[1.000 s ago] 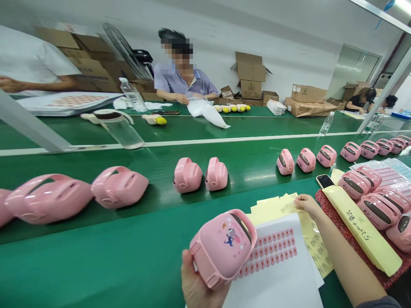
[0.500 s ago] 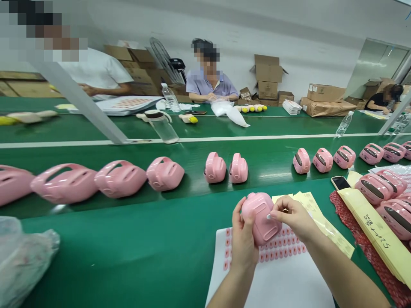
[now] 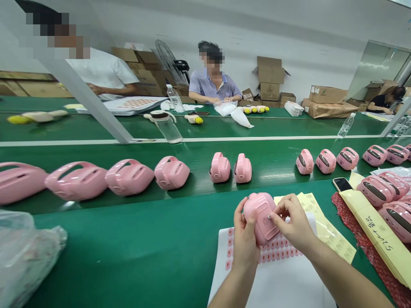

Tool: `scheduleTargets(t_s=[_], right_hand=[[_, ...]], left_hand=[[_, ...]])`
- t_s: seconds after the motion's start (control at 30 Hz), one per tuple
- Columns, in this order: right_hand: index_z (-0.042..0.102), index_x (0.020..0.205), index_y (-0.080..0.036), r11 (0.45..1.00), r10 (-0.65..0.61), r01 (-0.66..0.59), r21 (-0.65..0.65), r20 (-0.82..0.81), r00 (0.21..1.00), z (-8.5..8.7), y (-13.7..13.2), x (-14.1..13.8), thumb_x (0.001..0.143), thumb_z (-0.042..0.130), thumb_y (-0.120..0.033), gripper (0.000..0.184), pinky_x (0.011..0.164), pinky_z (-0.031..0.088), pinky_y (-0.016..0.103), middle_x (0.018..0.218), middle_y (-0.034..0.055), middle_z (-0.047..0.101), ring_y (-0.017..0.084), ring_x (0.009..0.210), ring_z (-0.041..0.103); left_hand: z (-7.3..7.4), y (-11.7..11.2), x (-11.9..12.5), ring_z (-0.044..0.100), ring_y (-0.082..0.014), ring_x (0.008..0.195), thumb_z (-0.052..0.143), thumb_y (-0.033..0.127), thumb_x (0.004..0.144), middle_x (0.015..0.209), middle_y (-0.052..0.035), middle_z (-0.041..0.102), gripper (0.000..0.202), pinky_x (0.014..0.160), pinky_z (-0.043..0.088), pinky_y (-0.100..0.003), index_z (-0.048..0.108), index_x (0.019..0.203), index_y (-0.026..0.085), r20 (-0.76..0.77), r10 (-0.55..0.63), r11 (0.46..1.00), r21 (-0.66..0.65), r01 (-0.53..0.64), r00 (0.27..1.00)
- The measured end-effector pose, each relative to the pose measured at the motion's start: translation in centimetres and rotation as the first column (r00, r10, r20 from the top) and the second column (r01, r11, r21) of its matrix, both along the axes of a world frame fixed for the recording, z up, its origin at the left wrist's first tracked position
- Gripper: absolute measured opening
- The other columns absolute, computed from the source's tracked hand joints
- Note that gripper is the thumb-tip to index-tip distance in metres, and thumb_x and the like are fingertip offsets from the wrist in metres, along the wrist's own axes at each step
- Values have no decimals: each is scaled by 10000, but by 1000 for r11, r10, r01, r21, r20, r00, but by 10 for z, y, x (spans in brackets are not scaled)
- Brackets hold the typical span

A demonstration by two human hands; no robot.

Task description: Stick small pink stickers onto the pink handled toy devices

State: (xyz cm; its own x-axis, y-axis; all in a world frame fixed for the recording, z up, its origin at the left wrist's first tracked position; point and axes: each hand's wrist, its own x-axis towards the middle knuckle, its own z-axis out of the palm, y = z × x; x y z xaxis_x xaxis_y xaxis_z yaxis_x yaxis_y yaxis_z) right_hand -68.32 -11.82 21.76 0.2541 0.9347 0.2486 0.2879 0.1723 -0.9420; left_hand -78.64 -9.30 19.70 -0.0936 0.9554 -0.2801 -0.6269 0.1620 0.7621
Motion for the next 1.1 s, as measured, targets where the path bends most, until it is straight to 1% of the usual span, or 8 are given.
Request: scheduleTargets(t_s=[0.13,0.23,0.43,0.53,0.67,0.83,0.97,1.1], right_hand=[[545,688,-203,982,-17,4,190,67,998,-2,-1,2,777,555,-240,96,679,472,307,808,29,478,171,785,524],[534,857,-217,976,-54,48,212,20,998,-11,2,17,856,472,-245,68,752,488,338,890,40,514,176,850,561],[468,1179,-220,977,178,-213,17,484,857,-76,10,27,686,467,36,555,784,524,413,1072,101,527,205,876,611],[351,1336,-265,962,136,-251,106,610,781,-107,9,18,703,403,63,715,803,525,431,1111,114,526,226,940,594],[251,1404,-333,917,60,-274,291,576,815,-125,0,8,787,342,24,719,778,545,393,1066,94,529,216,947,585],[416,1259,-344,941,25,-42,335,55,998,-95,-5,-10,809,495,-78,529,760,551,361,898,9,541,140,718,616],[437,1145,-280,990,3,66,122,-492,871,-42,2,-33,714,678,-204,500,700,555,297,894,-17,548,99,647,611],[446,1066,-247,997,2,48,62,-627,779,-16,8,-50,635,730,-241,516,667,564,265,847,-43,516,77,589,596]], left_hand=[[-5,3,-3,606,-159,815,797,460,546,960,7,646,511,759,502,-277,629,985,259,52,43,998,-42,-41,998],[-5,7,-13,632,-178,797,589,475,774,903,-25,673,351,704,524,-286,645,1001,212,97,43,994,-101,-33,994],[-4,11,-44,692,-208,731,273,356,939,799,-49,729,403,606,564,-325,589,1168,255,390,56,985,-170,12,919],[-13,14,-52,693,-217,753,349,302,920,846,-46,737,362,635,571,-354,549,1220,274,443,29,996,-84,10,896],[-29,21,-56,689,-254,781,438,352,877,873,-67,732,386,609,572,-385,527,1237,244,513,33,999,-52,-8,858],[-36,20,-50,689,-301,779,454,484,832,905,-120,721,503,633,571,-444,496,1247,203,609,89,995,-96,-38,788],[-37,12,-38,686,-293,802,467,426,824,937,-131,710,471,647,567,-394,501,1233,194,698,11,995,-76,59,716],[-38,4,-29,667,-270,855,499,383,795,1061,-169,665,553,699,554,-357,460,1290,139,727,-69,988,-43,145,683]])
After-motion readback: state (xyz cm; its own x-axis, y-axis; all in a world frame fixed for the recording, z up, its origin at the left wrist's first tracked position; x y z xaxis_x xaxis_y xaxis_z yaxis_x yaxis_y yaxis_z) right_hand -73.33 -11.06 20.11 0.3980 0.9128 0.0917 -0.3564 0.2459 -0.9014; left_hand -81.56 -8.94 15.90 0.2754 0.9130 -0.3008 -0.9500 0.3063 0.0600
